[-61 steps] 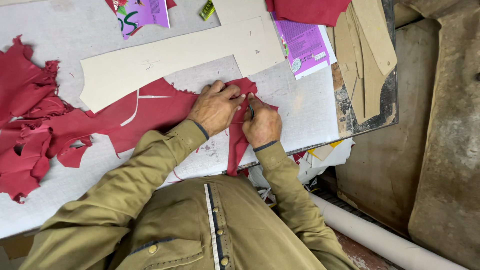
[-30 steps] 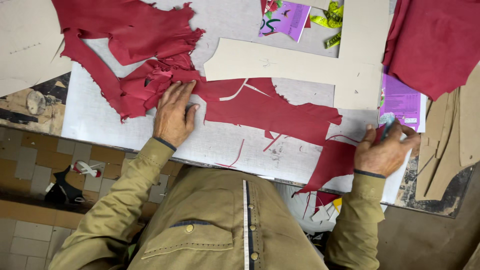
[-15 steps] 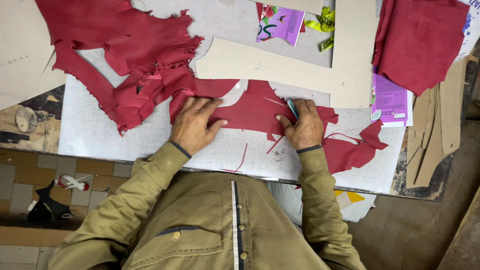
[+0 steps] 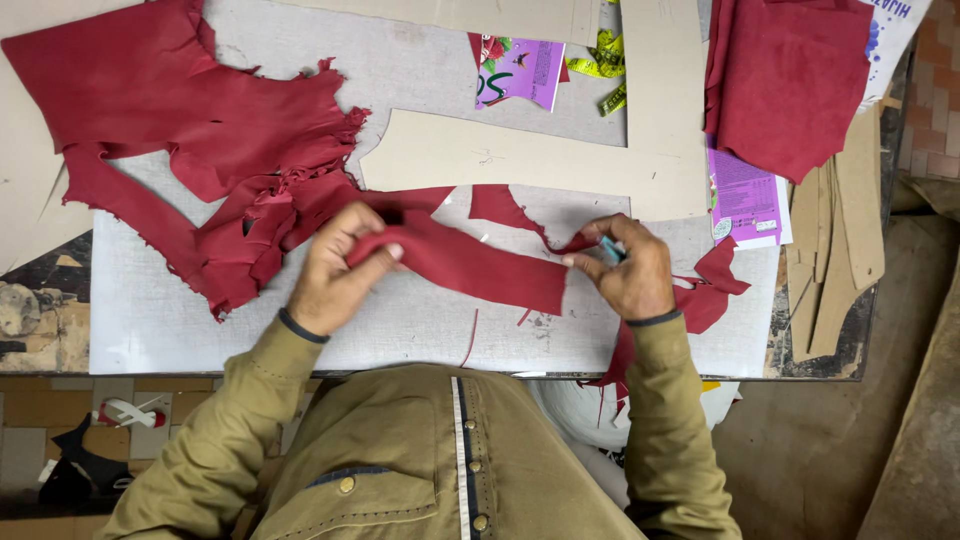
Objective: The person lays red fabric on a table, aligns a cardboard pattern, and uses a rotary cutter to cut the fabric. They then use a wooden template to cut additional pieces and trim the edges.
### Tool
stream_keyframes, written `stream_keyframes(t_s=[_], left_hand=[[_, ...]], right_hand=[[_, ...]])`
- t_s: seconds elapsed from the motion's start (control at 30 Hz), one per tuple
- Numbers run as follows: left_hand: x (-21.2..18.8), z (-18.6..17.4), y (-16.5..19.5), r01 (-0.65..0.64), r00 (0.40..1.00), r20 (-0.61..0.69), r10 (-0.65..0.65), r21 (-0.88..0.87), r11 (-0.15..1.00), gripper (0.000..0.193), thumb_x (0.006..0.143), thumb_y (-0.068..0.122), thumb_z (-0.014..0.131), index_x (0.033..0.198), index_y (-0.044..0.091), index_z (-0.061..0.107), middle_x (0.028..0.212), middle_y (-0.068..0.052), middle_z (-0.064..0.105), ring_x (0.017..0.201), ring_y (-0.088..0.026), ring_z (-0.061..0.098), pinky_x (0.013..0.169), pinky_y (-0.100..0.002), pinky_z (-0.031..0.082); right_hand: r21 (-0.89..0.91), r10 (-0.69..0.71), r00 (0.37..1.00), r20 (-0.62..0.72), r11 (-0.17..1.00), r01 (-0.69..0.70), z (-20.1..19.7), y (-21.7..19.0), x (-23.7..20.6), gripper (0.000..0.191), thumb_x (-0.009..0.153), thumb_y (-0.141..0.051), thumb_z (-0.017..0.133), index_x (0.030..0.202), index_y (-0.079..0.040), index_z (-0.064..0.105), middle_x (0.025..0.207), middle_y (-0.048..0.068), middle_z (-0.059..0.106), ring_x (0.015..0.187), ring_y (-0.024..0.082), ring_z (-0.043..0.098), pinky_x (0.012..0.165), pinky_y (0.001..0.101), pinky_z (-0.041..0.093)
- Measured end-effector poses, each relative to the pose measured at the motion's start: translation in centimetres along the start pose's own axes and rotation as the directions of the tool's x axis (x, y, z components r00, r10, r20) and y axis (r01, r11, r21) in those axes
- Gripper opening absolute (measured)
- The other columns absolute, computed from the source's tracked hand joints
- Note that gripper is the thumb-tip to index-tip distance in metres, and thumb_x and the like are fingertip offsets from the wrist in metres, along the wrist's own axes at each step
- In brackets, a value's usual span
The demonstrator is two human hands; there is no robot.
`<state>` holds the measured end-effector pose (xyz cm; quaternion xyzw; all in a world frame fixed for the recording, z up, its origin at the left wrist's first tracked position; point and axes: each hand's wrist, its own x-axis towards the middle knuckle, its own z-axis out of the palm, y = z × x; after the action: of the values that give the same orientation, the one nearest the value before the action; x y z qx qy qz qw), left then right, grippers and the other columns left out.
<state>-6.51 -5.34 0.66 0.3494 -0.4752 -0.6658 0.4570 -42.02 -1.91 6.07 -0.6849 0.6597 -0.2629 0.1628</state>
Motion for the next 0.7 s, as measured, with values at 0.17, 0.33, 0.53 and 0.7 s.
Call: stream_keyframes(t_s=[0.17,0.33,0.53,0.7], left_hand=[[2.3,-2.7,1.4,0.080,0.966,-0.254,-0.054,0.092,0.993,0.015,0.095,-0.004,0.070,0.107,0.004,0.066,0.099,-0.003,0.070,0.087,-0.010,0.066,0.078,-0.027,0.058],[2.1,-2.2,1.3,0.065,0.923,-0.361,-0.132,-0.192,0.979,0.019,0.095,-0.001,0.068,0.113,0.006,0.069,0.107,-0.006,0.073,0.092,-0.016,0.072,0.082,-0.034,0.063],[2.1,-1.2,0.7,0.045,0.903,-0.361,-0.233,-0.459,0.887,0.015,0.104,0.011,0.059,0.117,0.006,0.064,0.115,-0.010,0.073,0.103,-0.022,0.073,0.091,-0.040,0.063],[4.1,1.3,2.8,0.091,0.947,-0.215,-0.237,-0.529,0.844,0.018,0.106,0.017,0.057,0.119,0.005,0.062,0.116,-0.012,0.071,0.103,-0.026,0.072,0.090,-0.044,0.062]], right_hand=[[-0.068,-0.239,0.971,-0.003,0.969,0.238,2.0,1.4,8.0,0.058,0.069,-0.024,0.095,0.119,-0.003,0.073,0.116,0.017,0.071,0.100,0.033,0.069,0.087,0.0417,0.057],[-0.199,-0.188,0.968,0.167,0.955,0.220,3.6,1.7,13.3,0.074,0.045,-0.034,0.100,0.106,-0.001,0.073,0.105,0.018,0.069,0.106,0.040,0.063,0.088,0.0487,0.052],[0.056,-0.031,0.980,0.198,0.998,0.020,-1.3,2.3,10.8,0.028,0.094,-0.027,0.081,0.105,-0.003,0.074,0.096,0.012,0.073,0.081,0.023,0.065,0.078,0.0376,0.054],[0.346,-0.074,0.967,0.245,0.938,-0.016,-0.8,0.0,4.6,0.019,0.099,-0.016,0.074,0.107,0.001,0.072,0.083,0.012,0.067,0.077,0.016,0.057,0.073,0.0326,0.053]])
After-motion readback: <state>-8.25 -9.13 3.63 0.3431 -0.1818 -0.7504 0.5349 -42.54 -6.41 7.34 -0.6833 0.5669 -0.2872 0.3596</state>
